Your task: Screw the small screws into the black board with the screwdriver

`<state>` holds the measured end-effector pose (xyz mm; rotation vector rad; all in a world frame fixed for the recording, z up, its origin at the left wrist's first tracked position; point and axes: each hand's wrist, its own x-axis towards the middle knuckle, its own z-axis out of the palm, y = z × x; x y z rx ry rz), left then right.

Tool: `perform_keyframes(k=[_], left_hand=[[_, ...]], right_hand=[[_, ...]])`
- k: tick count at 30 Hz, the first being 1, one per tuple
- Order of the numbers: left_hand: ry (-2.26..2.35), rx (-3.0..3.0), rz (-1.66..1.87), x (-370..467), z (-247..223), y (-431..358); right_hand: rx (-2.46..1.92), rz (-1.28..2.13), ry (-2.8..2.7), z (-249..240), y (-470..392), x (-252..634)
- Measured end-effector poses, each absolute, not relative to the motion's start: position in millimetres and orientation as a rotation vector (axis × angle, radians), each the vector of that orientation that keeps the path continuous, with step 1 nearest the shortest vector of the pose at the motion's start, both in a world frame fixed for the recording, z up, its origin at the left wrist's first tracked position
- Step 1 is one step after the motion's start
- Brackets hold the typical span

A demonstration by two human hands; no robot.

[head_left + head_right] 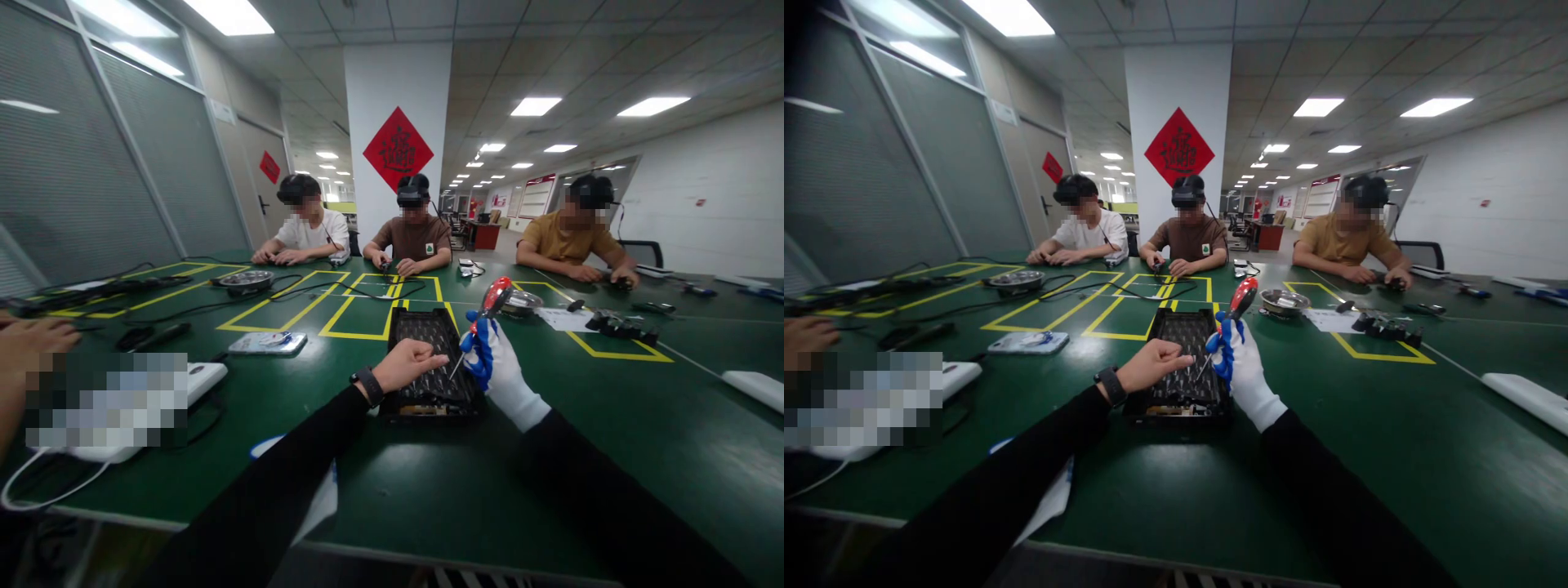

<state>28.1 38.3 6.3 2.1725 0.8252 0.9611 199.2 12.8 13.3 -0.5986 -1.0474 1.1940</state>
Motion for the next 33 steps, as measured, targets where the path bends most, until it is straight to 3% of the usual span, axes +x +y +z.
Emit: perform_keyframes(k=[8,33], left_hand=[[0.673,2.017,0.659,26.2,-4.5,44.3],[0.667,1.985,0.621,27.4,-4.0,41.7]], right_hand=[[-0.630,1.225,-1.171,12.4,1.4,186.6],[-0.688,1.229,-1.156,17.6,-2.7,187.4]])
